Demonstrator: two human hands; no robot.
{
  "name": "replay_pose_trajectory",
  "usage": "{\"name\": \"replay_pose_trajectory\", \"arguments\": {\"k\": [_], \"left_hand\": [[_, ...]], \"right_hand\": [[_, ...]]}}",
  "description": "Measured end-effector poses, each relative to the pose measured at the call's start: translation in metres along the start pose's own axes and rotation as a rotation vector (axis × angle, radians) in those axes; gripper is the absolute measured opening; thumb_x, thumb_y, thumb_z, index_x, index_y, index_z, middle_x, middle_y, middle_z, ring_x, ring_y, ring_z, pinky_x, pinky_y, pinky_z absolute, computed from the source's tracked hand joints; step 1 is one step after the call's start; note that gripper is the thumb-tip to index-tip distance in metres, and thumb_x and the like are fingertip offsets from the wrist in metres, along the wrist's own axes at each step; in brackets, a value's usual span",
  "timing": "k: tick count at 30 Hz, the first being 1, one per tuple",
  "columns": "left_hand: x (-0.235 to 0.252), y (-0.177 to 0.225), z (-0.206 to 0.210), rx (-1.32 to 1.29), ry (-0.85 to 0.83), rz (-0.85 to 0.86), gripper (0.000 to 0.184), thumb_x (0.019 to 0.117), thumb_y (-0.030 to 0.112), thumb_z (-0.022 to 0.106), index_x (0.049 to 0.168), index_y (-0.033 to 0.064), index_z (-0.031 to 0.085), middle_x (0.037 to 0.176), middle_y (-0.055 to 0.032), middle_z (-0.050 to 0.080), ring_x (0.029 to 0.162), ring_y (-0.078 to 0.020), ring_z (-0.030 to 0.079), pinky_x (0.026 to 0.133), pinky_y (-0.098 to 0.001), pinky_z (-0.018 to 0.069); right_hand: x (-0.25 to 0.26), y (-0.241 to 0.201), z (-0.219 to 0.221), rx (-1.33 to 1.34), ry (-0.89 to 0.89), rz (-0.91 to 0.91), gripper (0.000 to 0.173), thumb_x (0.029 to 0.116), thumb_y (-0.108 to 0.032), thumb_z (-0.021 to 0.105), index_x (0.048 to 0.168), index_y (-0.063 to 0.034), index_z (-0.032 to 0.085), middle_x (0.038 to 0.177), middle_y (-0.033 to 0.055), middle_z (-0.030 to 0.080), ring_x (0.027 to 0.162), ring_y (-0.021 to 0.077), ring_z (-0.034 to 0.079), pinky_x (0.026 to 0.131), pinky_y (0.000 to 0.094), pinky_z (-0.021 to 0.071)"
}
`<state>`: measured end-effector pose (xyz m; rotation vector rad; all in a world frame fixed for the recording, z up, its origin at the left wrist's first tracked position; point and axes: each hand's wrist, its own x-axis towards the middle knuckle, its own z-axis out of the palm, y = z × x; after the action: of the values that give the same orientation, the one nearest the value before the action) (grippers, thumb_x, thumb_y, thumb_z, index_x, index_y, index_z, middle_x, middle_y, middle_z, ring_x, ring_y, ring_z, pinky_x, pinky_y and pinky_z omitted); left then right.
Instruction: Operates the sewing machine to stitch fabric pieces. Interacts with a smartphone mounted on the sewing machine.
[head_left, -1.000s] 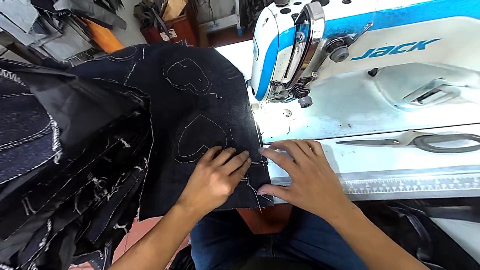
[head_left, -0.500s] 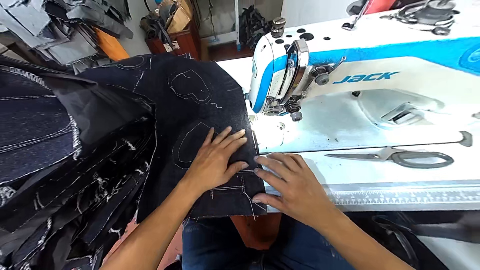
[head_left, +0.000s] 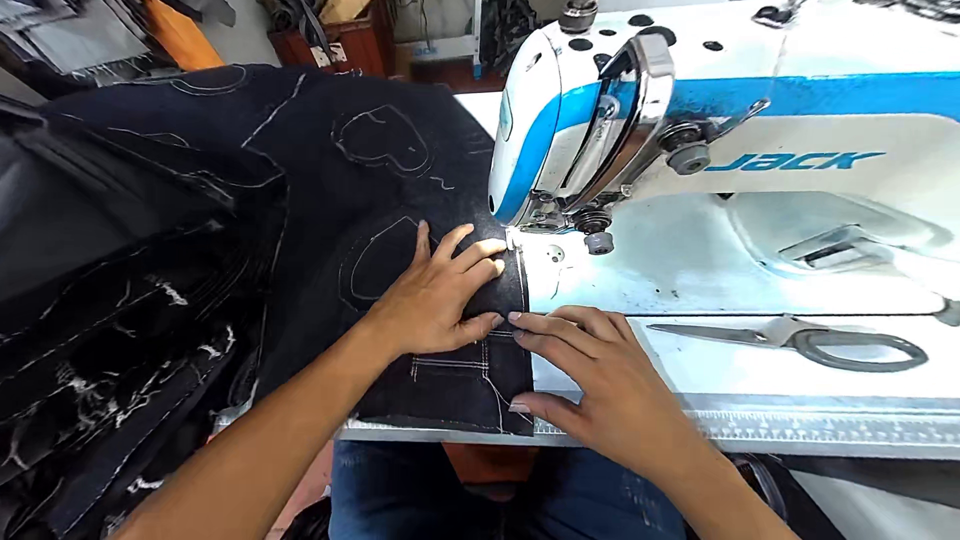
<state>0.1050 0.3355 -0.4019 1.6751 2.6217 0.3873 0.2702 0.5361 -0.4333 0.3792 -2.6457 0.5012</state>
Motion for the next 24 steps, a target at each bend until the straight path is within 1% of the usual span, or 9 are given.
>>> {"name": "replay_pose_trajectory", "arguments": {"k": [4,7,8,10,11,12,16,21,24], "left_hand": [[0.003,-0.011,-0.001,-0.029,0.004,0.052,0.057,0.0941,0.059,0.055,0.136,0.0215,0.063,0.157,0.0047,0.047,0.156,-0.0325,0.025,0.114,-0.0817,0.0116],[-0.003,0.001,-0.006,0.088,0.015,0.015,0.056,0.0994,0.058,0.048,0.139,0.0219,0.062,0.160,0.0019,0.045,0.155,-0.0368,0.025,0.112,-0.0833,0.0120],[-0.012,0.009,-0.010,0.137,0.057,0.036,0.049,0.1021,0.050,0.049,0.136,0.0191,0.065,0.156,-0.0026,0.050,0.153,-0.0394,0.031,0.113,-0.0828,0.0147],[-0.044,0.020,-0.010,0.007,0.234,0.176,0.021,0.0977,0.016,0.057,0.107,0.0150,0.076,0.130,-0.0043,0.068,0.140,-0.0301,0.051,0.118,-0.0705,0.0280],[-0.060,0.020,-0.006,-0.162,0.251,0.253,0.024,0.0976,0.007,0.053,0.097,0.0160,0.076,0.121,-0.0006,0.071,0.134,-0.0232,0.056,0.121,-0.0627,0.0323],[-0.071,0.017,-0.001,-0.329,0.208,0.314,0.032,0.0992,0.003,0.048,0.097,0.0168,0.077,0.120,0.0011,0.073,0.134,-0.0209,0.057,0.123,-0.0613,0.0306],[-0.072,0.008,0.004,-0.333,0.071,0.420,0.044,0.1017,0.005,0.042,0.120,0.0269,0.076,0.136,0.0057,0.067,0.143,-0.0189,0.050,0.124,-0.0672,0.0202],[-0.050,0.001,0.003,-0.225,0.108,0.417,0.046,0.0993,0.001,0.045,0.121,0.0260,0.076,0.136,0.0053,0.067,0.143,-0.0193,0.049,0.123,-0.0672,0.0218],[-0.037,-0.006,0.002,-0.183,0.124,0.399,0.044,0.0966,0.002,0.048,0.118,0.0266,0.078,0.134,0.0057,0.068,0.142,-0.0200,0.050,0.122,-0.0685,0.0242]], "right_hand": [[0.001,-0.010,0.006,-0.061,0.032,0.036,0.057,0.0940,-0.074,0.047,0.120,-0.0293,0.072,0.137,-0.0144,0.065,0.119,0.0157,0.059,0.095,0.0425,0.0440],[0.000,-0.012,0.005,-0.082,0.021,0.032,0.059,0.0951,-0.073,0.046,0.128,-0.0306,0.070,0.141,-0.0133,0.063,0.120,0.0165,0.058,0.096,0.0442,0.0428],[0.000,-0.011,0.005,-0.073,0.021,0.024,0.059,0.0949,-0.073,0.046,0.128,-0.0304,0.071,0.140,-0.0131,0.063,0.120,0.0168,0.058,0.096,0.0448,0.0426],[0.001,-0.007,0.003,-0.041,0.014,0.008,0.059,0.0946,-0.073,0.048,0.127,-0.0298,0.072,0.139,-0.0135,0.064,0.120,0.0170,0.058,0.095,0.0451,0.0426],[0.000,-0.006,0.003,-0.030,0.004,0.005,0.058,0.0948,-0.072,0.048,0.127,-0.0299,0.072,0.140,-0.0138,0.063,0.120,0.0172,0.058,0.095,0.0451,0.0432],[0.000,-0.006,0.002,-0.029,-0.007,0.001,0.058,0.0952,-0.072,0.048,0.128,-0.0298,0.071,0.140,-0.0138,0.063,0.120,0.0174,0.058,0.094,0.0452,0.0437],[0.005,-0.002,-0.002,-0.072,-0.035,-0.026,0.060,0.0958,-0.071,0.047,0.129,-0.0269,0.070,0.142,-0.0119,0.062,0.116,0.0181,0.060,0.092,0.0451,0.0455],[0.024,0.015,-0.003,-0.100,-0.046,-0.013,0.064,0.0936,-0.072,0.047,0.131,-0.0253,0.071,0.141,-0.0115,0.062,0.122,0.0212,0.057,0.088,0.0428,0.0479],[0.037,0.026,-0.001,-0.083,-0.040,-0.029,0.062,0.0934,-0.068,0.050,0.131,-0.0222,0.071,0.138,-0.0075,0.065,0.121,0.0241,0.058,0.086,0.0443,0.0481]]}}
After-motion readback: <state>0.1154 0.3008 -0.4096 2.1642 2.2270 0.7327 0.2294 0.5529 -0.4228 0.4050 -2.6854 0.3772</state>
